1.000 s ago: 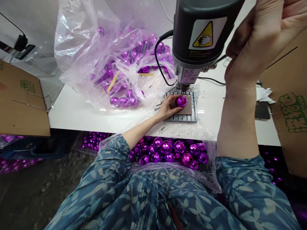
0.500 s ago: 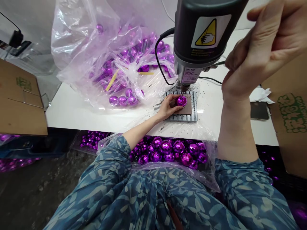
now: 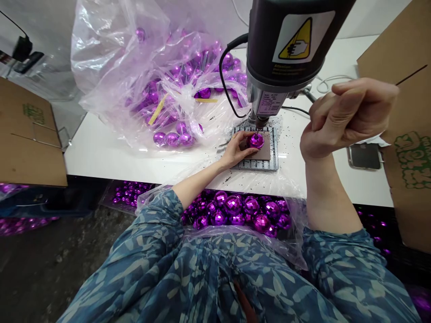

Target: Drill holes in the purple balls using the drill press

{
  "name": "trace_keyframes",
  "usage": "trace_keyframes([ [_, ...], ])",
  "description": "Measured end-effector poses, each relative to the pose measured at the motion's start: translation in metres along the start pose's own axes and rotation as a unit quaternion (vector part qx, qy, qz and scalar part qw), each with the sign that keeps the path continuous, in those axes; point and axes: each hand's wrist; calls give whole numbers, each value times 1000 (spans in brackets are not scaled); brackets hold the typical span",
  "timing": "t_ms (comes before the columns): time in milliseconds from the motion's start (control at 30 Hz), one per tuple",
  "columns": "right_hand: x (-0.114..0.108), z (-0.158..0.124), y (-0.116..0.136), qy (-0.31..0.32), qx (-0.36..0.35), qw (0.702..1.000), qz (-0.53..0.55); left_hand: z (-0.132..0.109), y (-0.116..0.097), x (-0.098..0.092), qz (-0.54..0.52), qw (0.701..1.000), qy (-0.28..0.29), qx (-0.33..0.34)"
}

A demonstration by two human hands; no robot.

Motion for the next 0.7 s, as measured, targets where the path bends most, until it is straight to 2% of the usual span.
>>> trace_keyframes([
  [267, -17, -11, -32, -5, -26, 1000, -15, 0, -2, 0, 5, 1000, -8, -4],
  [367, -19, -17, -29, 13, -29, 999, -13, 0, -1, 0, 11, 1000, -8, -6],
  [433, -12, -14, -17, 16, -23, 1000, -7, 0, -1, 0, 16, 1000, -9, -7],
  [567, 18, 26, 19, 13, 22, 1000, 1, 0, 1, 1, 19, 1000, -10, -12],
  [633, 34, 55, 32, 12, 116, 993, 8, 0, 0, 3, 8, 1000, -9, -18],
  [700, 45, 79, 37, 43, 184, 982, -31, 0, -5, 3, -7, 1000, -11, -23],
])
Point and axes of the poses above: each hand's wrist, its own z-axis towards the middle knuckle, its own x-axis out of the palm, y = z × x, and after that the axes turned 13 degrees about x, right-handed
